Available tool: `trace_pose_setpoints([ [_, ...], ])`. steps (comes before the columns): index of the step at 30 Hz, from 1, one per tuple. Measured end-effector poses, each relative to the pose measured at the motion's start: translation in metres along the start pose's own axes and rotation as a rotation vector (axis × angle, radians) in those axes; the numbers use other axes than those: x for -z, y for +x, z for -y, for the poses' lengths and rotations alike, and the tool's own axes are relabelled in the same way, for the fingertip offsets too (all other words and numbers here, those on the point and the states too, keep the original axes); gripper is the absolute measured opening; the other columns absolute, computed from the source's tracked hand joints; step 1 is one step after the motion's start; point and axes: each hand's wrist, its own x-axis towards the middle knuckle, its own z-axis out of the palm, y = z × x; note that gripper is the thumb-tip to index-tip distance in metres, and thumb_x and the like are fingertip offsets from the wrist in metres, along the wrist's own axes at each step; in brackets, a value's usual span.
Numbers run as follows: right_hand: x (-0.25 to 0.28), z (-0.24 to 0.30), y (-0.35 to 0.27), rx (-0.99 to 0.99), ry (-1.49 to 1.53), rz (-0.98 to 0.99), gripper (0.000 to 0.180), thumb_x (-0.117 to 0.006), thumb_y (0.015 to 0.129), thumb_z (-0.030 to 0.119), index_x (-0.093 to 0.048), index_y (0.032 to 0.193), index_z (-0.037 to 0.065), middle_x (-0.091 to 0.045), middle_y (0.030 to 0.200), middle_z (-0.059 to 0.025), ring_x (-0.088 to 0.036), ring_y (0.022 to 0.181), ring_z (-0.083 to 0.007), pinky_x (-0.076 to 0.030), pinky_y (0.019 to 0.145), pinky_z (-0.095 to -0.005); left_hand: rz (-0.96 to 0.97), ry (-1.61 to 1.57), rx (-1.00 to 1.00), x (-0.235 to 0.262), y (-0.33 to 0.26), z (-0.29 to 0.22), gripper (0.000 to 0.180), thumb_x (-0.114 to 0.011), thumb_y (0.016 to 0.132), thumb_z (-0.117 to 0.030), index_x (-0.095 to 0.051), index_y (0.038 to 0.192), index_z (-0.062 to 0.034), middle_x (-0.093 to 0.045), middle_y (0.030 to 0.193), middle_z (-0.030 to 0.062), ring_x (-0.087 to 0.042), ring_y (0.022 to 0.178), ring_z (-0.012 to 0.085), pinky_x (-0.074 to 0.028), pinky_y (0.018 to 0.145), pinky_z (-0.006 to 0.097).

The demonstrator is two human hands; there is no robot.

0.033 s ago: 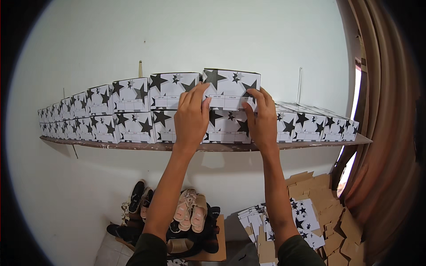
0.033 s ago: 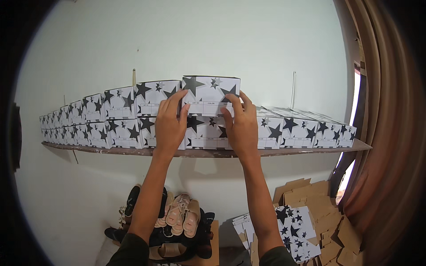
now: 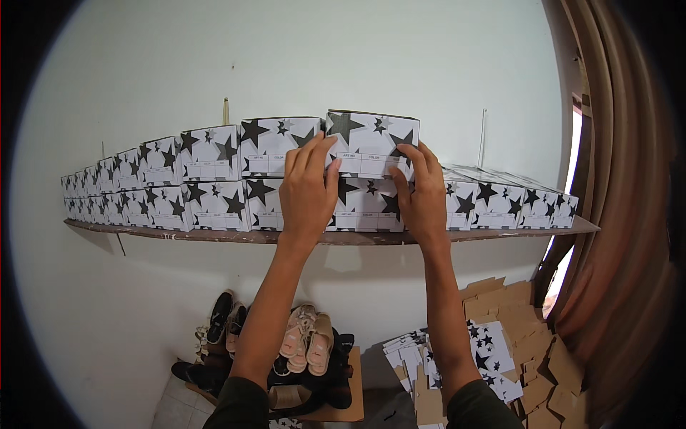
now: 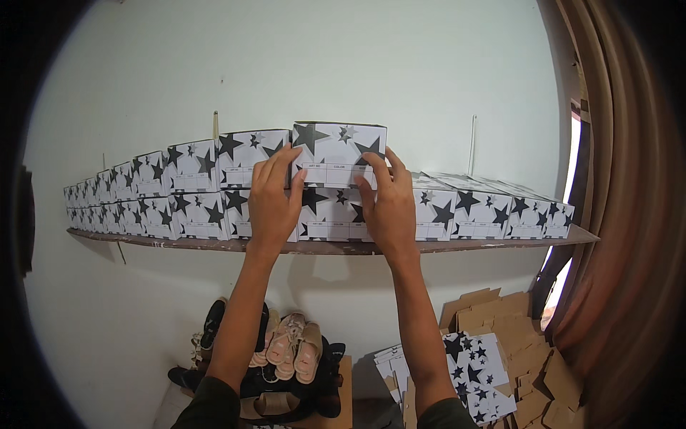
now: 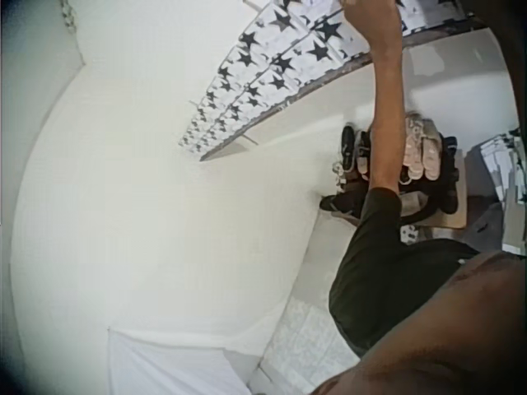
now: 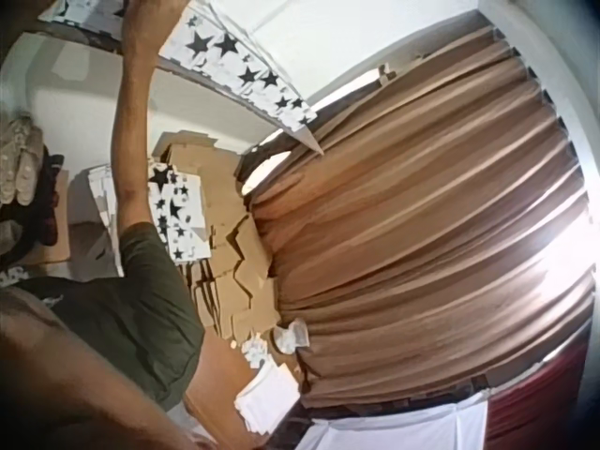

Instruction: Assembling and stacking patterned shoe boxes from flat cardboard components.

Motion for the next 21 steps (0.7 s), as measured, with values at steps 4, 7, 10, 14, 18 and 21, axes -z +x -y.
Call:
trace_pose_setpoints([
  [4, 0.006, 0.005, -0.008, 0.000, 0.015, 0.045, 0.048, -0.076, 0.090, 0.013, -0.058, 0.135, 0.012, -0.047, 0.139, -0.0209, -0.063, 0.111, -0.0370, -0.057, 0.088, -0.0421, -0.061, 0.151, -0.129, -0.002, -0.012, 0.000, 0.026, -0.067, 0.094, -0.008, -0.069, 0.120, -0.0083, -0.066, 0.125, 0.0052, -0.056, 0.117, 0.0286, -0.048, 0.095, 0.044],
  [7, 0.005, 0.002, -0.007, -0.032, 0.065, 0.047, 0.051, -0.080, 0.086, 0.011, -0.060, 0.133, 0.010, -0.045, 0.141, -0.0192, -0.064, 0.111, -0.0362, -0.058, 0.086, -0.0411, -0.038, 0.208, -0.190, -0.005, -0.018, 0.001, 0.025, -0.068, 0.093, -0.008, -0.071, 0.118, -0.0089, -0.066, 0.126, 0.0028, -0.056, 0.118, 0.0264, -0.042, 0.101, 0.043],
  [10, 0.001, -0.003, -0.008, 0.002, 0.039, 0.061, 0.055, -0.082, 0.083, 0.010, -0.060, 0.133, 0.010, -0.046, 0.139, -0.0183, -0.064, 0.110, -0.0347, -0.059, 0.083, -0.0396, -0.020, 0.266, -0.219, -0.008, -0.022, 0.003, 0.027, -0.069, 0.092, -0.010, -0.071, 0.119, -0.0098, -0.066, 0.126, 0.0014, -0.056, 0.121, 0.0234, -0.036, 0.104, 0.042],
  [14, -0.002, -0.006, -0.013, -0.007, 0.070, 0.072, 0.053, -0.081, 0.083, 0.011, -0.061, 0.132, 0.009, -0.049, 0.138, -0.0179, -0.063, 0.112, -0.0353, -0.058, 0.086, -0.0412, 0.040, 0.298, -0.196, -0.008, -0.030, 0.006, 0.030, -0.070, 0.092, -0.014, -0.071, 0.123, -0.0119, -0.067, 0.129, 0.0005, -0.055, 0.127, 0.0197, -0.027, 0.108, 0.045],
  [18, -0.007, -0.006, -0.017, 0.052, 0.004, 0.051, 0.049, -0.080, 0.085, 0.015, -0.063, 0.131, 0.007, -0.052, 0.139, -0.0183, -0.054, 0.126, -0.0369, -0.049, 0.100, -0.0488, 0.047, 0.365, -0.215, -0.010, -0.037, 0.014, 0.034, -0.068, 0.093, -0.017, -0.069, 0.127, -0.0134, -0.065, 0.135, 0.0001, -0.053, 0.130, 0.0188, -0.022, 0.109, 0.049],
  [21, -0.012, -0.009, -0.022, 0.101, -0.127, 0.039, 0.048, -0.078, 0.088, 0.022, -0.063, 0.132, 0.009, -0.051, 0.142, -0.0172, -0.048, 0.133, -0.0381, -0.037, 0.110, -0.0606, 0.058, 0.407, -0.240, -0.010, -0.037, 0.015, 0.035, -0.066, 0.094, -0.019, -0.069, 0.128, -0.0111, -0.065, 0.136, 0.0001, -0.051, 0.131, 0.0177, -0.020, 0.107, 0.058],
])
